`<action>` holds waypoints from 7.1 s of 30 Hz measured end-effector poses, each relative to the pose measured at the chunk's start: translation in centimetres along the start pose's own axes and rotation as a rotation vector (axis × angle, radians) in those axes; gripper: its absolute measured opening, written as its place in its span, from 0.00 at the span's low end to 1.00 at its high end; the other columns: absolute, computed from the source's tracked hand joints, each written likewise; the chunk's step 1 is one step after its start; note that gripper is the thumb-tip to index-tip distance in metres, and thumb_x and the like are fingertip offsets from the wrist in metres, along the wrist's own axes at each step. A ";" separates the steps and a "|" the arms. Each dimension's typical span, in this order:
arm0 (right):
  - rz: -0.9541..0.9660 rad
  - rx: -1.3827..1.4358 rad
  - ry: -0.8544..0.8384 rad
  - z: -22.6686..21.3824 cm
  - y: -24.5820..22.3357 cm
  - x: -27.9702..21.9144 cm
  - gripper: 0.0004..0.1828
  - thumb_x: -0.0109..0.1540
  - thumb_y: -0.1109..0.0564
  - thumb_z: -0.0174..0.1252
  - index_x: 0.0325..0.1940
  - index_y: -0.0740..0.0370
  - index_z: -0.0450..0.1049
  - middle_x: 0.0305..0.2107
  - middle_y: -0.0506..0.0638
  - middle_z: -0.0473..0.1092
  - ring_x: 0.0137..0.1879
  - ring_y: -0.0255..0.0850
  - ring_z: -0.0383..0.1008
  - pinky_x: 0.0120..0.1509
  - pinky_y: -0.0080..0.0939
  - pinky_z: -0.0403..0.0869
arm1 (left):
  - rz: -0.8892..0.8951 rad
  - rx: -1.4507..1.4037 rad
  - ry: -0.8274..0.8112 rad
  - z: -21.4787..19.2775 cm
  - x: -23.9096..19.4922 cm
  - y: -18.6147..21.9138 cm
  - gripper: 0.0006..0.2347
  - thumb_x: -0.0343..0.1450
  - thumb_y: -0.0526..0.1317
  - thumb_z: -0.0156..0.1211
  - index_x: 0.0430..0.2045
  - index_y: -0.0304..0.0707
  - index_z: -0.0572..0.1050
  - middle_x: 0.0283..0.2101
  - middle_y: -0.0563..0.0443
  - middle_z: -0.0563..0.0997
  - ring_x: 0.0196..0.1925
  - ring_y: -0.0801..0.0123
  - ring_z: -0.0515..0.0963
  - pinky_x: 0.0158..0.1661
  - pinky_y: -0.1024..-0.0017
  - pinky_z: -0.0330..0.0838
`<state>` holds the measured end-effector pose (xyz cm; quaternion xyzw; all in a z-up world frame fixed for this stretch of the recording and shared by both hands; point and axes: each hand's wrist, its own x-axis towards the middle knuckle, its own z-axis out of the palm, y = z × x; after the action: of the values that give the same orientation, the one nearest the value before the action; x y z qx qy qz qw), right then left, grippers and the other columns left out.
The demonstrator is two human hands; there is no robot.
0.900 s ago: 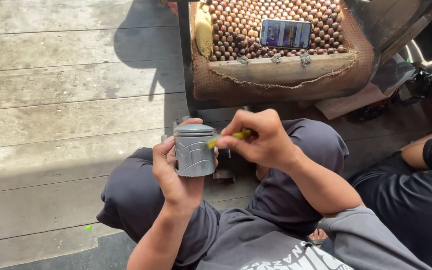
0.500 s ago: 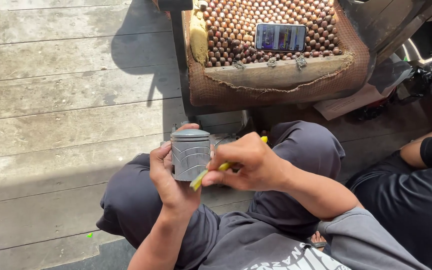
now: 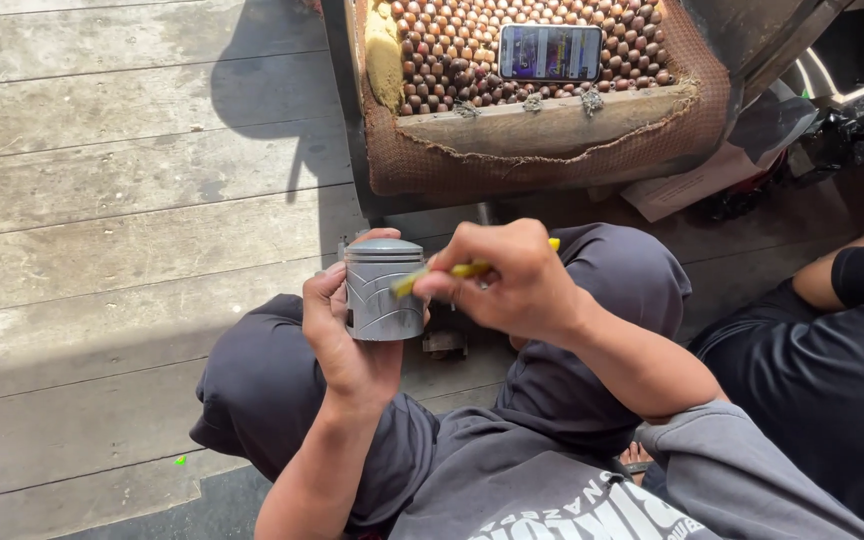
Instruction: Sanding the outer surface of a motorcycle piston using a small piece of sandpaper to smooth it.
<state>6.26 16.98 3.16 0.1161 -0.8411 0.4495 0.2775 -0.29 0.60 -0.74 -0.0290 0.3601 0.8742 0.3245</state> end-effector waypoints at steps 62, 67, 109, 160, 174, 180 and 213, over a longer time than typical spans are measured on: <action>0.057 -0.082 -0.126 -1.8 1.9 -2.0 0.06 0.63 0.58 0.71 0.36 0.59 0.79 0.09 0.41 0.68 0.16 0.32 0.67 0.28 0.28 0.66 | 0.188 -0.009 -0.074 0.2 0.9 -2.2 0.19 0.72 0.48 0.45 0.50 0.38 0.77 0.41 0.45 0.79 0.37 0.65 0.75 0.36 0.72 0.62; 0.060 -0.107 -0.120 -1.4 0.9 -1.9 0.10 0.62 0.54 0.72 0.34 0.59 0.79 0.19 0.47 0.75 0.20 0.42 0.71 0.28 0.36 0.67 | 0.203 0.134 -0.050 0.3 1.1 -2.7 0.19 0.71 0.50 0.44 0.51 0.45 0.75 0.28 0.44 0.79 0.22 0.63 0.77 0.20 0.73 0.58; -0.032 -0.088 -0.109 -1.8 -0.8 -1.7 0.11 0.59 0.53 0.72 0.30 0.59 0.77 0.19 0.51 0.76 0.18 0.50 0.72 0.25 0.39 0.69 | 0.582 0.560 -0.053 1.3 -1.5 -0.8 0.18 0.72 0.47 0.45 0.50 0.40 0.76 0.45 0.48 0.76 0.47 0.72 0.71 0.57 0.70 0.70; -0.014 -0.090 -0.092 -2.9 -0.2 -1.0 0.12 0.59 0.50 0.72 0.32 0.58 0.78 0.13 0.49 0.69 0.18 0.48 0.71 0.28 0.38 0.71 | 0.537 0.571 -0.084 1.4 -1.6 -0.6 0.20 0.71 0.49 0.45 0.51 0.37 0.75 0.41 0.44 0.77 0.42 0.71 0.70 0.51 0.69 0.75; 0.206 -0.085 -0.148 -3.6 -2.6 -0.4 0.11 0.56 0.62 0.75 0.37 0.66 0.79 0.17 0.44 0.69 0.19 0.29 0.59 0.23 0.29 0.56 | 0.406 0.541 -0.148 1.8 -1.9 0.1 0.22 0.69 0.44 0.38 0.54 0.36 0.70 0.49 0.42 0.77 0.49 0.66 0.72 0.54 0.73 0.62; 0.044 -0.141 -0.143 -2.4 -2.4 -0.6 0.11 0.53 0.62 0.76 0.31 0.65 0.78 0.25 0.50 0.78 0.19 0.35 0.66 0.24 0.35 0.63 | 0.439 0.612 -0.124 1.6 -2.0 0.2 0.22 0.68 0.44 0.38 0.53 0.35 0.70 0.50 0.42 0.76 0.49 0.64 0.72 0.55 0.71 0.63; -0.009 -0.132 -0.206 -3.0 -1.8 -0.9 0.15 0.53 0.58 0.76 0.26 0.66 0.75 0.24 0.48 0.77 0.18 0.34 0.64 0.24 0.34 0.61 | 0.524 0.709 -0.130 1.9 -2.6 0.2 0.21 0.69 0.41 0.41 0.56 0.36 0.68 0.46 0.43 0.79 0.44 0.68 0.75 0.50 0.73 0.69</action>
<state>8.85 18.39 5.21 0.1469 -0.8924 0.3776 0.1987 2.02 0.26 1.50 0.2314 0.6116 0.7494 0.1038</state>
